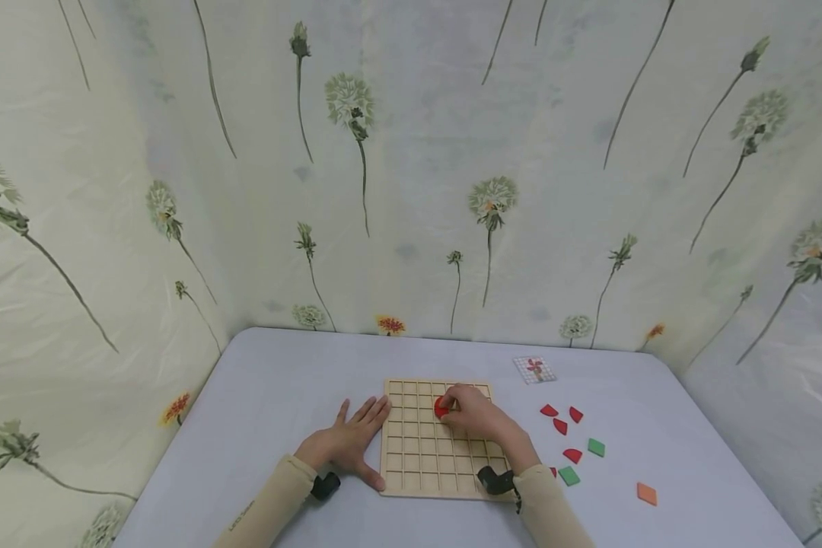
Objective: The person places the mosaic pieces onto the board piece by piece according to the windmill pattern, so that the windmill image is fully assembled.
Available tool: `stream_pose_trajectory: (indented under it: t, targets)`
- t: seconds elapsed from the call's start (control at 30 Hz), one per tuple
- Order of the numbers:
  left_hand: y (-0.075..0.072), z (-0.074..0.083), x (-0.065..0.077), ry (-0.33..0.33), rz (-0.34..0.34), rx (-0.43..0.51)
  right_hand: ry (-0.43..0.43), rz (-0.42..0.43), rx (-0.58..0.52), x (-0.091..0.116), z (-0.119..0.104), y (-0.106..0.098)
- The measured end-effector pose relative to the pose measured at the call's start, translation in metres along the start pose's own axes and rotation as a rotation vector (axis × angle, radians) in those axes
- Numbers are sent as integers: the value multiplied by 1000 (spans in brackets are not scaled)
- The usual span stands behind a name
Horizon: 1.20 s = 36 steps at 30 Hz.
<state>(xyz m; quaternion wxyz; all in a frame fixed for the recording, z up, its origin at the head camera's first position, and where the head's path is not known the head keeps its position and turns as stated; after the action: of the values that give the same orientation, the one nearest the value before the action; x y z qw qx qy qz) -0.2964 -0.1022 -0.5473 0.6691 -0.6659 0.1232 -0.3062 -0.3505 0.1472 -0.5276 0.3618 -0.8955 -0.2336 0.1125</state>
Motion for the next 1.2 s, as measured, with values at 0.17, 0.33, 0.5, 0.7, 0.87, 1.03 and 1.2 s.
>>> stream_pose_trajectory:
  t: [0.17, 0.33, 0.5, 0.7, 0.87, 1.03, 1.2]
  targets:
    - [1, -1, -1, 5, 0, 5, 16, -14, 4, 0, 2, 1]
    - [1, -2, -2, 14, 7, 3, 22, -19, 8, -1, 3, 0]
    - [1, -2, -3, 9, 0, 8, 35, -7, 1, -1, 6, 0]
    - [2, -1, -2, 3, -5, 5, 41, 3, 6, -1, 7, 2]
    - [2, -1, -2, 3, -3, 3, 12, 4, 30, 0, 4, 3]
    - [3, -2, -1, 3, -6, 2, -4, 9, 47, 1, -1, 5]
    - [3, -2, -1, 8, -7, 8, 4, 29, 57, -1, -3, 7]
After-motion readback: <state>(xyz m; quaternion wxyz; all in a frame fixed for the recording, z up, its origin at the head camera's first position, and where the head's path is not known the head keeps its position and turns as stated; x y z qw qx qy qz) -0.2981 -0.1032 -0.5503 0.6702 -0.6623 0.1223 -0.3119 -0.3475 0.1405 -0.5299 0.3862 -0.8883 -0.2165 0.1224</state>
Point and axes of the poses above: each hand's wrist, its own x-axis away from the middle knuckle, its own y-axis out of the palm, z = x × y, the point moved 3 cm from there along -x, towards the middle knuckle, and after that the axes turned 12 degrees about -x, right-handed, at the moved point
